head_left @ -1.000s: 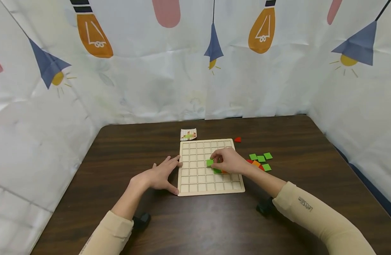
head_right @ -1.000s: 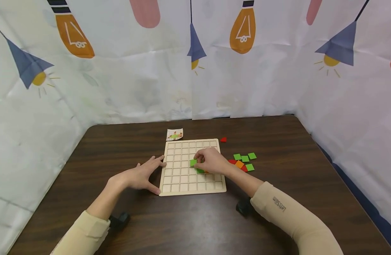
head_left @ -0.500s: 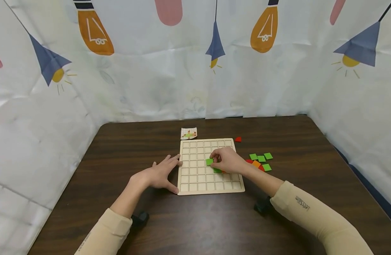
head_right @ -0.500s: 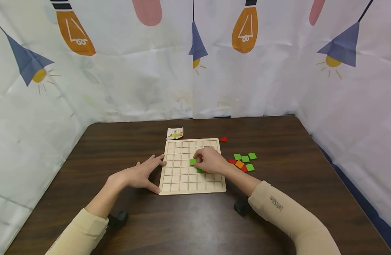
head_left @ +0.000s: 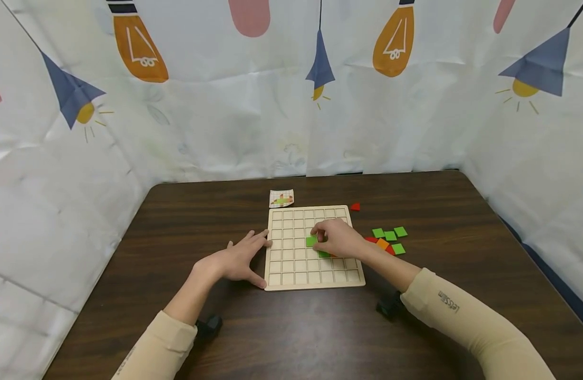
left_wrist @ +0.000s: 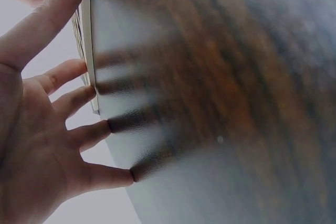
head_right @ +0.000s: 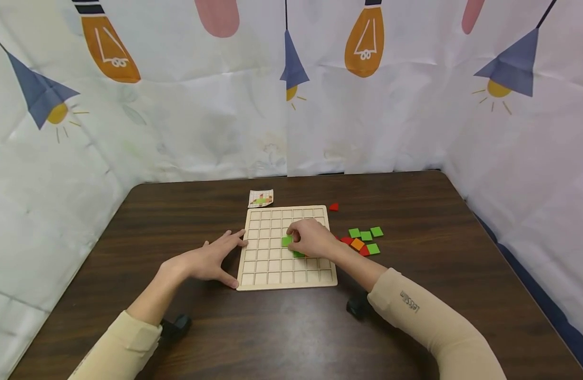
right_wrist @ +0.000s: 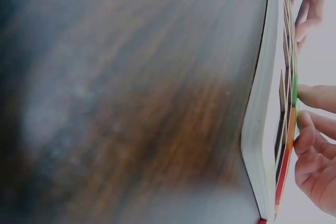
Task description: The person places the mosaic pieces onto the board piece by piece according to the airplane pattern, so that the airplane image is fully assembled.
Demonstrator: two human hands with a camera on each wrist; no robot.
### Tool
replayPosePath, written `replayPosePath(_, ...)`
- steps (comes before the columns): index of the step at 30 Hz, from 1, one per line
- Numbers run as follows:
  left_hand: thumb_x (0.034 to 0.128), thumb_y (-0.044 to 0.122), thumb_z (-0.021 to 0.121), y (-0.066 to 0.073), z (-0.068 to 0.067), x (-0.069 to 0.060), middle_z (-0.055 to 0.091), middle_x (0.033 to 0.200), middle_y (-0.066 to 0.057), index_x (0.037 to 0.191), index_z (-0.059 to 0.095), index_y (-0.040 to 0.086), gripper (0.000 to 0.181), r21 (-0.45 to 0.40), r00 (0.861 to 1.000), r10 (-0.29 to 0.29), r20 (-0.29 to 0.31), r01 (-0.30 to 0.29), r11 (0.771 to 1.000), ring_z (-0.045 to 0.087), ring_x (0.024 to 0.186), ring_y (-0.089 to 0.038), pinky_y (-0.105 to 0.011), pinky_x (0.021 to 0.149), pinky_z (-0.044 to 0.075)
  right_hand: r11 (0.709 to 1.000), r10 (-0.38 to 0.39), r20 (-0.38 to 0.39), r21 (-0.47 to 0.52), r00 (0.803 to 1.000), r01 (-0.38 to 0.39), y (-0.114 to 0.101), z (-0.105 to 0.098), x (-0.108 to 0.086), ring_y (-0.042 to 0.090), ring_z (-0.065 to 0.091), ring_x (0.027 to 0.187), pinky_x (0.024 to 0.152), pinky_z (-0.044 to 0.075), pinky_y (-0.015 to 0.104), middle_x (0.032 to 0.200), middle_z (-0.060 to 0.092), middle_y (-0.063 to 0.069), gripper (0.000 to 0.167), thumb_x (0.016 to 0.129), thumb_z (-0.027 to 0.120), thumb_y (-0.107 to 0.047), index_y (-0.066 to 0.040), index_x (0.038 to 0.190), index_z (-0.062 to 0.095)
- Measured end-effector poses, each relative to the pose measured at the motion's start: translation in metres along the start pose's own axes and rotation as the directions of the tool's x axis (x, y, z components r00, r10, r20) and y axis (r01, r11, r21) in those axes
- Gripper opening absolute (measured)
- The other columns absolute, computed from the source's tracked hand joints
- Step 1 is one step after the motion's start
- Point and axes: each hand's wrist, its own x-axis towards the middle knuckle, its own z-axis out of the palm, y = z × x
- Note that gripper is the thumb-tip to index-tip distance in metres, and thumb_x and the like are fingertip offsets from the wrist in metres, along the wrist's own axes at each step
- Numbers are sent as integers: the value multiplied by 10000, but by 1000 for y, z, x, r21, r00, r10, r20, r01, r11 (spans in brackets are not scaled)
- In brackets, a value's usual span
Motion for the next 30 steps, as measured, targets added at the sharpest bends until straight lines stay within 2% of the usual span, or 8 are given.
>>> replayPosePath(7, 796, 404, 901, 0, -1, 0, 93, 1712, -115, 1526, 439, 109, 912, 7, 1000, -4, -3, 4, 1000, 30, 1550, -415, -836, 1057, 71, 999, -6, -6, 36, 1000, 7, 4, -9, -7, 119, 551, 705, 717, 500, 318, 818, 616, -56, 288, 900, 819, -164, -38, 1140, 722)
replayPosePath(15, 796, 398, 902, 1, -1, 0, 90, 1713, -114, 1531, 432, 108, 919, 6, 1000, -10, 1, 10, 1000, 27, 1552, -411, -826, 1068, 67, 998, -13, -14, 69, 1000, 14, 21, -29, -25, 125, 565, 727, 722, 509, 325, 822, 619, -46, 199, 930, 777, -134, -42, 1097, 723)
replayPosePath(22, 801, 408, 897, 3, -1, 0, 88, 1714, -110, 1536, 431, 117, 918, 14, 1000, -10, 5, 10, 1000, 29, 1554, -400, -811, 1084, 73, 993, 57, -9, 103, 998, -56, 47, -44, -43, 142, 573, 669, 629, 500, 308, 813, 631, -37, 199, 944, 767, -153, -39, 1100, 721)
replayPosePath(26, 797, 436, 893, 3, 0, 0, 99, 1713, -103, 1533, 435, 131, 919, 43, 1000, -17, 4, 17, 999, 52, 1556, -385, -809, 1083, 99, 989, 98, -23, 113, 995, -94, 59, -52, -53, 160, 575, 677, 614, 499, 310, 830, 639, -21, 211, 951, 750, -133, -19, 1125, 720)
replayPosePath(30, 793, 466, 887, 4, -1, -1, 115, 1712, -99, 1533, 439, 145, 923, 69, 999, -32, -2, 32, 997, 73, 1558, -373, -811, 1083, 54, 984, 138, -32, 115, 990, -134, 69, -61, -61, 178, 571, 705, 625, 495, 321, 863, 642, -6, 213, 950, 745, -126, -21, 1135, 719)
